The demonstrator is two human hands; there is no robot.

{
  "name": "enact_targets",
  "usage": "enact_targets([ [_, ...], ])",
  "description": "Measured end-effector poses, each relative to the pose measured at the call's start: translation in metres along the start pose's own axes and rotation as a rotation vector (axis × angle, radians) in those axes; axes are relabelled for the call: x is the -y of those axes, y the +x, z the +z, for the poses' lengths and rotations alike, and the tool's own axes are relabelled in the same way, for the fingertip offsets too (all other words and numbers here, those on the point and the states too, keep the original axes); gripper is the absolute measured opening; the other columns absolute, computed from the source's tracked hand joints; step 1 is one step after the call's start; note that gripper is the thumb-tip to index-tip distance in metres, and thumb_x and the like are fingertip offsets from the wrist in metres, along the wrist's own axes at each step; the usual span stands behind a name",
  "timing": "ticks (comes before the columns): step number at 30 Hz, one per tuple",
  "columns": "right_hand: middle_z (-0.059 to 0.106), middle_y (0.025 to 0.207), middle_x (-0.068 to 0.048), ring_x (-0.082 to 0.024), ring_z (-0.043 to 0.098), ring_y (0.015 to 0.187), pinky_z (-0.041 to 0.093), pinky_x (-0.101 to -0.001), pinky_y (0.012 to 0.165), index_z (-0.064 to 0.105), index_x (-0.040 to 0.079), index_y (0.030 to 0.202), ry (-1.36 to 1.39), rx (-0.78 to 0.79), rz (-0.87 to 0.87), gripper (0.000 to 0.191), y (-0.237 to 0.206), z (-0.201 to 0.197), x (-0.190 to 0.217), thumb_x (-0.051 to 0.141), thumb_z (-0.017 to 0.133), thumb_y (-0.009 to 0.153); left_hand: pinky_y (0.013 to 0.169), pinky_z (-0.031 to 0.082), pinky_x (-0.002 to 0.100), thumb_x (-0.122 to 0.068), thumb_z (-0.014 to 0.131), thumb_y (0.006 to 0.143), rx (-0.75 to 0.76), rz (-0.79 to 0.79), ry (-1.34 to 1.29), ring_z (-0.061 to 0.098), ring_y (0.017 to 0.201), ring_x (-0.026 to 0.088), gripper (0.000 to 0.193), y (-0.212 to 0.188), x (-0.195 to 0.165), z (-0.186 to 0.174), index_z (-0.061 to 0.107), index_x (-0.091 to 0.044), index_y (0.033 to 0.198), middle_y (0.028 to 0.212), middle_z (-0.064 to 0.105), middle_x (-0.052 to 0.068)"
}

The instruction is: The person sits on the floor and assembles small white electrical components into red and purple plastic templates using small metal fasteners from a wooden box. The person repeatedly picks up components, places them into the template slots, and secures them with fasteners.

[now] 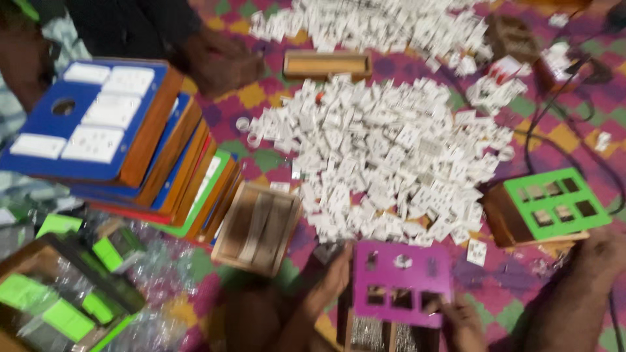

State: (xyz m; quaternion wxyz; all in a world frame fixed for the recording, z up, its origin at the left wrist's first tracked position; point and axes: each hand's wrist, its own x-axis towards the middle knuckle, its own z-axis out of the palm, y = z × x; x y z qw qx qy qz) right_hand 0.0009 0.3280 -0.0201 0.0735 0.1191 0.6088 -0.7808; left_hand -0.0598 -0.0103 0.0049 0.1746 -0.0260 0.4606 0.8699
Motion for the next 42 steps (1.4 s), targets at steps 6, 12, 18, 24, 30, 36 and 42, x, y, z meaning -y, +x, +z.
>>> enact_targets([
  [6, 0.069, 0.107, -0.014, -0.03, 0.067, 0.097, 0.055, -0.0532, 0.084, 0.059, 0.002, 0.123, 0.091, -0.181, 0.036, 0.025, -0.018, -0.117, 0.032, 0.022, 0.047, 0.113, 0.086, 0.052, 0.044, -0.037, 0.068, 0.102, -0.521, 0.452, 0.743, 0.062, 0.102, 0.031, 0.043, 0.011, -0.009, -0.026, 0.065, -0.004, 0.13, 0.118, 0.068, 0.021],
  [12, 0.068, 0.115, -0.012, -0.027, 0.066, 0.1, 0.053, -0.0482, 0.089, 0.058, 0.005, 0.139, -0.061, -0.522, -0.153, 0.024, -0.041, -0.127, -0.005, 0.007, 0.049, 0.117, 0.098, 0.042, 0.057, -0.031, 0.094, 0.061, -0.721, 0.369, 1.401, 0.047, 0.116, 0.051, 0.104, 0.006, -0.016, -0.004, 0.041, 0.0, 0.145, 0.138, 0.043, 0.033],
  [18, 0.065, 0.108, -0.008, -0.022, 0.065, 0.097, 0.054, -0.043, 0.082, 0.057, 0.003, 0.115, 0.298, -0.346, -0.156, 0.007, -0.048, -0.088, 0.015, 0.003, 0.05, 0.114, 0.102, 0.045, 0.053, -0.027, 0.095, 0.059, -0.712, 0.315, 1.366, 0.046, 0.126, 0.053, 0.119, 0.059, 0.03, -0.023, 0.031, 0.0, 0.155, 0.144, 0.037, 0.039],
  [24, 0.065, 0.113, 0.0, -0.014, 0.063, 0.105, 0.051, -0.0417, 0.082, 0.059, 0.012, 0.13, 0.212, -0.526, 0.085, 0.03, -0.042, -0.049, 0.061, 0.004, 0.051, 0.102, 0.106, 0.049, 0.051, -0.02, 0.09, 0.071, -0.531, 0.579, 1.2, 0.055, 0.129, 0.047, 0.101, 0.114, 0.034, 0.005, 0.034, -0.001, 0.154, 0.143, 0.048, 0.029],
  [30, 0.065, 0.114, 0.0, -0.015, 0.063, 0.102, 0.05, -0.0418, 0.079, 0.059, 0.015, 0.132, 0.337, -0.511, 0.09, 0.028, -0.046, -0.056, 0.073, 0.01, 0.05, 0.106, 0.09, 0.062, 0.033, -0.001, 0.07, 0.082, -0.336, 0.561, 0.899, 0.07, 0.111, 0.029, 0.056, 0.159, -0.005, 0.039, 0.058, -0.003, 0.137, 0.138, 0.058, 0.021],
  [36, 0.066, 0.116, -0.006, -0.017, 0.064, 0.103, 0.05, -0.0372, 0.09, 0.058, 0.007, 0.132, 0.37, -0.501, -0.094, 0.024, -0.056, -0.078, 0.065, 0.004, 0.052, 0.109, 0.079, 0.059, 0.031, -0.017, 0.077, 0.096, -0.466, 0.388, 0.798, 0.072, 0.09, 0.02, 0.026, 0.116, 0.017, 0.015, 0.068, -0.004, 0.116, 0.101, 0.076, 0.013],
  [42, 0.074, 0.106, -0.019, -0.029, 0.073, 0.095, 0.057, -0.0433, 0.085, 0.065, -0.004, 0.121, -0.01, -0.102, -0.029, 0.029, -0.06, -0.047, 0.077, 0.007, 0.062, 0.094, 0.077, 0.06, 0.036, -0.024, 0.07, 0.098, 0.157, -0.178, -0.071, 0.07, 0.089, 0.023, 0.036, 0.014, 0.058, 0.004, 0.061, -0.003, 0.126, 0.108, 0.072, 0.014],
])
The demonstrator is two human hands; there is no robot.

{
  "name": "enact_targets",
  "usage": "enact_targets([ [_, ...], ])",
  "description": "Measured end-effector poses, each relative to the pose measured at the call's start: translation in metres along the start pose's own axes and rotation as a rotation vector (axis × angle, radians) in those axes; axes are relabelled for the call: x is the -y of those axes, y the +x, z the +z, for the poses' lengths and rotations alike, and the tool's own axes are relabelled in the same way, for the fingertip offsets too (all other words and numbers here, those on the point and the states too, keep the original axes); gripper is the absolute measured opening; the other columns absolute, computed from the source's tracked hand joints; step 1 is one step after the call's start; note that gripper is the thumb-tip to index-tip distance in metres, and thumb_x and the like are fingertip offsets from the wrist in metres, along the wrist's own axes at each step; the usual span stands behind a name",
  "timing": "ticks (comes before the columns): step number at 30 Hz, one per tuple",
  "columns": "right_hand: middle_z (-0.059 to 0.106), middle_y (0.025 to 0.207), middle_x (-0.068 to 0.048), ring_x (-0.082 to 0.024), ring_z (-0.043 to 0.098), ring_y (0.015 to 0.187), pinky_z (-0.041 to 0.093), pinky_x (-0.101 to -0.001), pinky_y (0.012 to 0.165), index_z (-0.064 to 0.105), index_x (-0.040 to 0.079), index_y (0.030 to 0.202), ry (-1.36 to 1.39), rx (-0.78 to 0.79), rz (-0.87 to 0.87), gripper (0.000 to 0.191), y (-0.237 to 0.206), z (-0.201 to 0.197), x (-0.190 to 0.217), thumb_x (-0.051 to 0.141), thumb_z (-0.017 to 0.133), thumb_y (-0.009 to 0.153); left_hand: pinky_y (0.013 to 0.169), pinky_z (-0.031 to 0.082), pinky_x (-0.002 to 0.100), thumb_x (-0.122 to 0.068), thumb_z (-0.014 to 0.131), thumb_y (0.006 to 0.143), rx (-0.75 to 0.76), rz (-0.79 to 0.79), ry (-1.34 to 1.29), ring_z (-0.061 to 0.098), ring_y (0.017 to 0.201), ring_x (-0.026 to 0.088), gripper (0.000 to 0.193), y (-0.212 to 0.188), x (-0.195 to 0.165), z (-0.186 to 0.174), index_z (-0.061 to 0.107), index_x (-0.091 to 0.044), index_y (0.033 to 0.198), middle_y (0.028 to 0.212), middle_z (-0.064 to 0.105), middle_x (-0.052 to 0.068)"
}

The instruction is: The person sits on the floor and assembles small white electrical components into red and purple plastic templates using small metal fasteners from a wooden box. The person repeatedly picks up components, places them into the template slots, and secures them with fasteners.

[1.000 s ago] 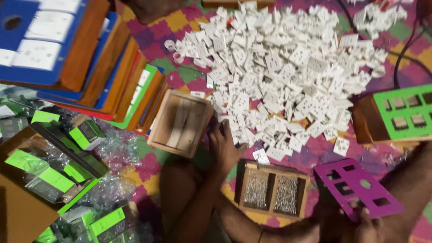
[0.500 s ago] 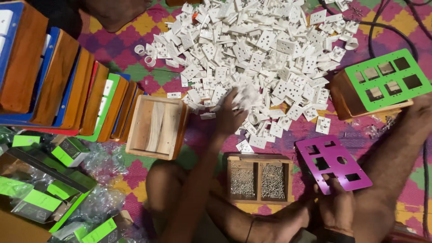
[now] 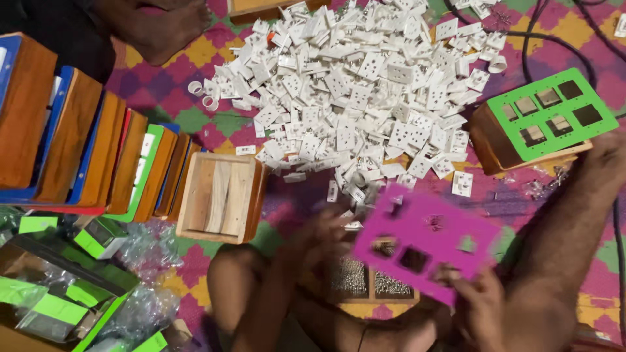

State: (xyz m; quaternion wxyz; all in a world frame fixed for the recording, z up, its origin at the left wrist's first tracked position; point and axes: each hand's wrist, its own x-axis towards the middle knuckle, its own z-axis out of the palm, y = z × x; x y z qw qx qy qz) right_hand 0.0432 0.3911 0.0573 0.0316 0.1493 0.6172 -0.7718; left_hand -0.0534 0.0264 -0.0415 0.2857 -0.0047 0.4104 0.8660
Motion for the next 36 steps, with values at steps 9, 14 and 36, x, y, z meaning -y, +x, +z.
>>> enact_targets([
  [9, 0.074, 0.081, -0.011, -0.021, 0.063, 0.071, 0.05, -0.0376, 0.064, 0.074, 0.003, 0.108, -0.728, -0.016, -0.157, 0.032, 0.129, 0.125, 0.03, 0.032, 0.062, 0.102, 0.072, 0.061, 0.042, -0.015, 0.059, 0.1, -0.43, 0.195, -0.471, 0.071, 0.078, 0.027, 0.021, -0.027, -0.012, -0.058, 0.056, -0.003, 0.117, 0.096, 0.071, 0.014],
  [14, 0.075, 0.093, -0.017, -0.031, 0.072, 0.083, 0.056, -0.0397, 0.071, 0.074, 0.007, 0.106, -1.299, -0.009, -0.426, 0.024, 0.221, 0.179, 0.005, 0.023, 0.075, 0.089, 0.08, 0.06, 0.039, -0.026, 0.058, 0.098, -0.449, 0.317, -0.522, 0.071, 0.089, 0.024, 0.04, -0.012, -0.045, -0.046, 0.061, -0.004, 0.131, 0.106, 0.072, 0.011],
  [36, 0.075, 0.09, -0.009, -0.019, 0.072, 0.079, 0.06, -0.0337, 0.07, 0.069, 0.006, 0.113, -0.545, 0.264, -0.068, 0.018, 0.058, 0.254, 0.063, 0.012, 0.064, 0.097, 0.094, 0.055, 0.044, -0.043, 0.038, 0.125, 0.312, 0.316, -0.84, 0.065, 0.11, 0.03, 0.055, -0.007, -0.025, -0.013, 0.043, -0.001, 0.16, 0.128, 0.064, 0.02],
])
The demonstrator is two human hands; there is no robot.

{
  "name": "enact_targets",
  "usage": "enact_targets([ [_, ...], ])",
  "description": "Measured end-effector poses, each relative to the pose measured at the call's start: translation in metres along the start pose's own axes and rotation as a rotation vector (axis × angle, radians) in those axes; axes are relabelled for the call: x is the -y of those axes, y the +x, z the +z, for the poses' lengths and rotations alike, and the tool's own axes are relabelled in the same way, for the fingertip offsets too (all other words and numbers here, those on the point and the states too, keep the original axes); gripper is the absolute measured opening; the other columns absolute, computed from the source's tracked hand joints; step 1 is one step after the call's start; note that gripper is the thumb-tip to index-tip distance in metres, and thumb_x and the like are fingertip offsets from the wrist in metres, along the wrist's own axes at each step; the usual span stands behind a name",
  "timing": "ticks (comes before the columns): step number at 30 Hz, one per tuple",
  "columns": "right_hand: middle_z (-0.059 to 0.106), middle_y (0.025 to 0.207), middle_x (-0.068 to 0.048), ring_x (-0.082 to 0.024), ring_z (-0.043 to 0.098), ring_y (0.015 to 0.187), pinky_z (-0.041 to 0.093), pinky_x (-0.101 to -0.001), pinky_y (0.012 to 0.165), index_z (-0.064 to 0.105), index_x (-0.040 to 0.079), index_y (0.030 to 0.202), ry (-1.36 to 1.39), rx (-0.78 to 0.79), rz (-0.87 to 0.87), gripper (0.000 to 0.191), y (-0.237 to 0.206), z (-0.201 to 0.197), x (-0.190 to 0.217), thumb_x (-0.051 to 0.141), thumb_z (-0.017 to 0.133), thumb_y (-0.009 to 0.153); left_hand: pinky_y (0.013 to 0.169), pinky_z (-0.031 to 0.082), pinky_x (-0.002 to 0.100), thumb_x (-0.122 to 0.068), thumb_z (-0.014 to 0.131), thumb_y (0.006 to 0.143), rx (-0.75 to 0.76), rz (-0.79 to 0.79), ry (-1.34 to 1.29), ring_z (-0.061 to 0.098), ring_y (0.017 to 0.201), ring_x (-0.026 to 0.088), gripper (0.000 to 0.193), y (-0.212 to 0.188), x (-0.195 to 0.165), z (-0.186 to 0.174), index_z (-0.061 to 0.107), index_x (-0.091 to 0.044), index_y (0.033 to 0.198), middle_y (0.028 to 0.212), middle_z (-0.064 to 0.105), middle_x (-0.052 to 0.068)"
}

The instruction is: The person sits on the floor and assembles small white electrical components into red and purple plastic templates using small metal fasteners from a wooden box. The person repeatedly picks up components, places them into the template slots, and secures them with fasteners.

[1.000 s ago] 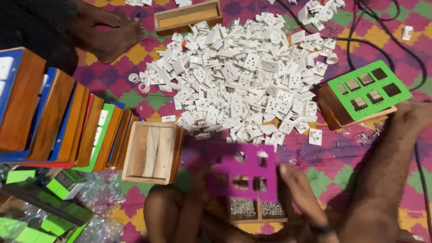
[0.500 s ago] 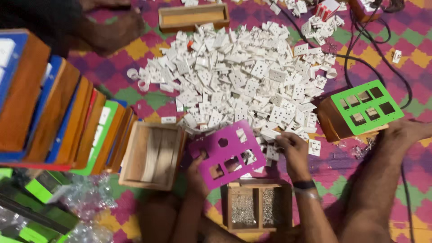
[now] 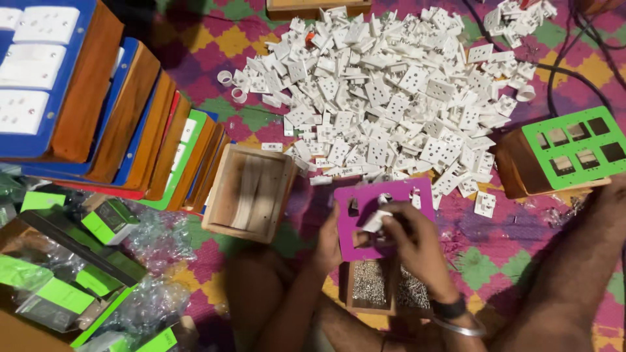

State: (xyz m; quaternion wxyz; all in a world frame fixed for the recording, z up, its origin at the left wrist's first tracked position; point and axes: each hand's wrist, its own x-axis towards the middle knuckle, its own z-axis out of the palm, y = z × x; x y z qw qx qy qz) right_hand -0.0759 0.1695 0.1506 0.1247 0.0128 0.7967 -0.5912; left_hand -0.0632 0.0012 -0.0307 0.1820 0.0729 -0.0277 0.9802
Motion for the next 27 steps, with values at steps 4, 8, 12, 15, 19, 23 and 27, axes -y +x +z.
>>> enact_targets([
  [4, 0.072, 0.098, -0.015, -0.032, 0.072, 0.087, 0.056, -0.0375, 0.077, 0.072, 0.005, 0.11, -0.374, -0.08, -0.44, 0.017, 0.02, 0.031, 0.023, 0.011, 0.069, 0.094, 0.09, 0.057, 0.041, -0.05, 0.036, 0.108, -0.189, -0.117, 0.175, 0.067, 0.102, 0.023, 0.058, -0.009, 0.003, -0.017, 0.049, -0.005, 0.142, 0.115, 0.067, 0.011],
  [8, 0.067, 0.101, -0.02, -0.04, 0.068, 0.091, 0.054, -0.042, 0.077, 0.071, 0.004, 0.113, -0.481, -0.19, -0.569, 0.023, 0.02, 0.057, 0.036, 0.009, 0.068, 0.091, 0.092, 0.054, 0.036, -0.046, 0.038, 0.113, -0.166, -0.098, 0.2, 0.064, 0.1, 0.019, 0.05, -0.007, -0.001, -0.005, 0.052, -0.006, 0.141, 0.112, 0.064, 0.008],
  [12, 0.064, 0.096, -0.02, -0.042, 0.066, 0.084, 0.052, -0.0466, 0.071, 0.07, 0.002, 0.103, -0.551, -0.208, -0.462, 0.015, 0.008, 0.077, 0.035, 0.01, 0.071, 0.091, 0.099, 0.053, 0.032, -0.049, 0.044, 0.105, -0.438, -0.084, 0.287, 0.065, 0.109, 0.014, 0.046, 0.0, -0.006, 0.014, 0.056, -0.012, 0.131, 0.115, 0.066, 0.002],
  [15, 0.065, 0.091, -0.017, -0.037, 0.068, 0.079, 0.054, -0.0443, 0.069, 0.071, 0.002, 0.109, -0.575, -0.186, -0.431, 0.02, 0.011, 0.083, 0.026, 0.008, 0.069, 0.091, 0.098, 0.053, 0.036, -0.041, 0.051, 0.117, -0.3, 0.038, 0.523, 0.062, 0.11, 0.017, 0.036, 0.0, -0.013, 0.024, 0.056, -0.008, 0.129, 0.113, 0.062, 0.004],
  [19, 0.066, 0.094, -0.018, -0.039, 0.067, 0.084, 0.053, -0.0439, 0.072, 0.07, 0.0, 0.105, -0.507, -0.139, -0.475, 0.016, 0.023, 0.074, 0.015, 0.006, 0.07, 0.089, 0.094, 0.053, 0.037, -0.036, 0.052, 0.11, -0.361, 0.036, 0.597, 0.062, 0.108, 0.019, 0.038, 0.004, -0.019, 0.034, 0.057, -0.007, 0.135, 0.115, 0.064, 0.006],
  [23, 0.066, 0.094, -0.017, -0.036, 0.068, 0.083, 0.053, -0.0419, 0.072, 0.07, 0.001, 0.105, -0.481, -0.097, -0.46, 0.016, 0.026, 0.06, 0.014, 0.006, 0.072, 0.089, 0.095, 0.052, 0.03, -0.038, 0.054, 0.104, -0.4, 0.074, 0.771, 0.06, 0.108, 0.013, 0.049, 0.008, -0.017, 0.04, 0.051, -0.013, 0.147, 0.119, 0.064, 0.003],
  [27, 0.066, 0.091, -0.017, -0.036, 0.068, 0.081, 0.052, -0.041, 0.068, 0.071, 0.003, 0.104, -0.522, -0.131, -0.426, 0.015, 0.025, 0.058, 0.013, 0.007, 0.073, 0.09, 0.097, 0.052, 0.026, -0.042, 0.056, 0.106, -0.44, 0.077, 0.826, 0.06, 0.112, 0.011, 0.052, 0.009, -0.006, 0.025, 0.055, -0.009, 0.146, 0.122, 0.064, 0.003],
])
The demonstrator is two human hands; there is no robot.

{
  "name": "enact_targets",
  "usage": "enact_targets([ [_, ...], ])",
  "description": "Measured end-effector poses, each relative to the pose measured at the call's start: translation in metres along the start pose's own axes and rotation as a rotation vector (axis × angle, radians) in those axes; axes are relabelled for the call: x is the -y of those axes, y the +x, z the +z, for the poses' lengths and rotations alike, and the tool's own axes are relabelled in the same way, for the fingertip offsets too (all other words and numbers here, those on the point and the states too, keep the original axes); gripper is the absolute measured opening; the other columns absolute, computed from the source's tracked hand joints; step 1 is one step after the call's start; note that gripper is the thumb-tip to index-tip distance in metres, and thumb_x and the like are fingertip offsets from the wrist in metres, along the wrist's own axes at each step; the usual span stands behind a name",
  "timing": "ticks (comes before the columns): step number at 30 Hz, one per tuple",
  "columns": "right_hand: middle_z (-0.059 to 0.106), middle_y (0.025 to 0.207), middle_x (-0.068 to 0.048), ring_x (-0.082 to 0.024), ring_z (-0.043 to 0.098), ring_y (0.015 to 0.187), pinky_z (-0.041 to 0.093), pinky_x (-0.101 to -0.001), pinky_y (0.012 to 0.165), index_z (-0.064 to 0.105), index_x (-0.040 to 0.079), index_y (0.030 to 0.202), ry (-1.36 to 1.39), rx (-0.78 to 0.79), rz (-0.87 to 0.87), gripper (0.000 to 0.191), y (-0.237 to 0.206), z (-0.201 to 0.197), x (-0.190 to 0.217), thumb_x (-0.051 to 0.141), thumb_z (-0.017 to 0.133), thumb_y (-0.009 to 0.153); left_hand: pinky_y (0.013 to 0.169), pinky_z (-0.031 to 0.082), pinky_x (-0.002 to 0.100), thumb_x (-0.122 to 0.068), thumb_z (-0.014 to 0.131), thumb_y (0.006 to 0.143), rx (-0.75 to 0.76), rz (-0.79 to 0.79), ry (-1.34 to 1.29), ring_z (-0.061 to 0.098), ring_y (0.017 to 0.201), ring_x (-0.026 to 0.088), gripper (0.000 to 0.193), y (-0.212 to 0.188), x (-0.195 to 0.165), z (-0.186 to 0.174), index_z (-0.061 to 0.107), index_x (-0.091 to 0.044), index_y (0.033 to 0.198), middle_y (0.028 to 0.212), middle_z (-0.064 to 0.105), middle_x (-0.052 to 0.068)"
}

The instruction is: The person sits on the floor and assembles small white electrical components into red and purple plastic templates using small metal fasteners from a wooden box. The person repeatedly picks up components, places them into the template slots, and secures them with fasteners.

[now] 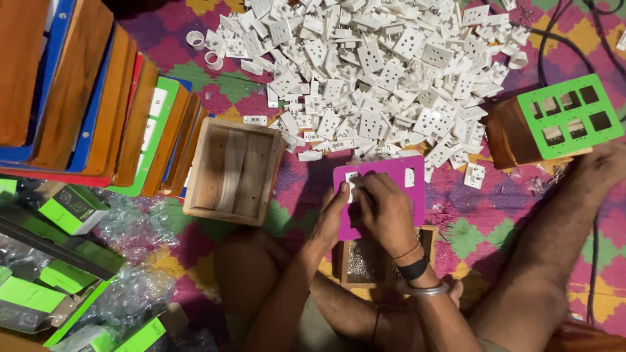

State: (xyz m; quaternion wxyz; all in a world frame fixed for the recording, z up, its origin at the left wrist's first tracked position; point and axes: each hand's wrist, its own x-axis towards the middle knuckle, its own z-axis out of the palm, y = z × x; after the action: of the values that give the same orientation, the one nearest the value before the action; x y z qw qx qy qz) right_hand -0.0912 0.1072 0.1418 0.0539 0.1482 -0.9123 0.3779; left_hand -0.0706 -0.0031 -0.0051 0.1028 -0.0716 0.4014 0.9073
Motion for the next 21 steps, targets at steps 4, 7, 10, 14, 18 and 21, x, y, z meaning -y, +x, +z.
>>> enact_targets([
  [4, 0.068, 0.093, -0.015, -0.034, 0.068, 0.078, 0.053, -0.0385, 0.066, 0.073, 0.004, 0.111, 0.136, 0.038, 0.042, 0.02, -0.006, -0.003, -0.017, 0.005, 0.069, 0.091, 0.065, 0.048, 0.035, -0.036, 0.065, 0.107, -0.157, -0.128, 0.069, 0.059, 0.088, 0.019, 0.047, 0.003, 0.022, -0.008, 0.058, -0.001, 0.138, 0.112, 0.061, 0.014],
  [7, 0.072, 0.098, -0.013, -0.033, 0.069, 0.078, 0.053, -0.0364, 0.067, 0.071, 0.005, 0.114, 0.272, -0.04, 0.268, 0.019, -0.033, -0.017, -0.04, 0.005, 0.067, 0.096, 0.068, 0.056, 0.043, -0.035, 0.068, 0.099, -0.247, -0.236, -0.022, 0.063, 0.081, 0.029, 0.054, 0.01, 0.016, -0.009, 0.051, -0.004, 0.14, 0.115, 0.063, 0.021],
  [10, 0.071, 0.098, -0.016, -0.037, 0.069, 0.086, 0.054, -0.0387, 0.075, 0.071, 0.003, 0.107, 0.101, -0.12, 0.266, 0.013, -0.078, -0.035, -0.072, 0.004, 0.068, 0.094, 0.081, 0.065, 0.048, -0.037, 0.065, 0.094, -0.185, -0.102, -0.213, 0.075, 0.097, 0.039, 0.061, 0.015, -0.009, -0.012, 0.043, -0.009, 0.143, 0.126, 0.065, 0.021],
  [14, 0.068, 0.1, -0.022, -0.045, 0.067, 0.084, 0.054, -0.0491, 0.07, 0.069, 0.001, 0.111, -0.304, 0.243, 0.305, 0.041, -0.137, -0.026, -0.113, 0.013, 0.077, 0.073, 0.084, 0.063, 0.051, -0.035, 0.066, 0.098, -0.138, -0.067, -0.267, 0.072, 0.104, 0.044, 0.062, 0.018, -0.013, -0.001, 0.041, -0.004, 0.145, 0.131, 0.062, 0.024],
  [18, 0.069, 0.109, -0.016, -0.041, 0.068, 0.091, 0.056, -0.0488, 0.078, 0.067, 0.009, 0.116, -0.378, 0.339, 0.403, 0.033, -0.165, -0.006, -0.135, 0.015, 0.069, 0.083, 0.094, 0.063, 0.053, -0.031, 0.065, 0.102, -0.066, -0.076, -0.249, 0.072, 0.109, 0.042, 0.059, 0.013, 0.003, 0.008, 0.041, 0.0, 0.146, 0.136, 0.057, 0.025],
  [21, 0.069, 0.11, -0.015, -0.04, 0.068, 0.088, 0.055, -0.0497, 0.075, 0.07, 0.013, 0.12, -0.334, 0.319, 0.418, 0.043, -0.171, -0.012, -0.132, 0.014, 0.069, 0.077, 0.091, 0.06, 0.055, -0.028, 0.063, 0.104, -0.066, -0.07, -0.242, 0.068, 0.108, 0.042, 0.055, 0.005, 0.004, 0.011, 0.042, 0.001, 0.147, 0.135, 0.056, 0.025],
])
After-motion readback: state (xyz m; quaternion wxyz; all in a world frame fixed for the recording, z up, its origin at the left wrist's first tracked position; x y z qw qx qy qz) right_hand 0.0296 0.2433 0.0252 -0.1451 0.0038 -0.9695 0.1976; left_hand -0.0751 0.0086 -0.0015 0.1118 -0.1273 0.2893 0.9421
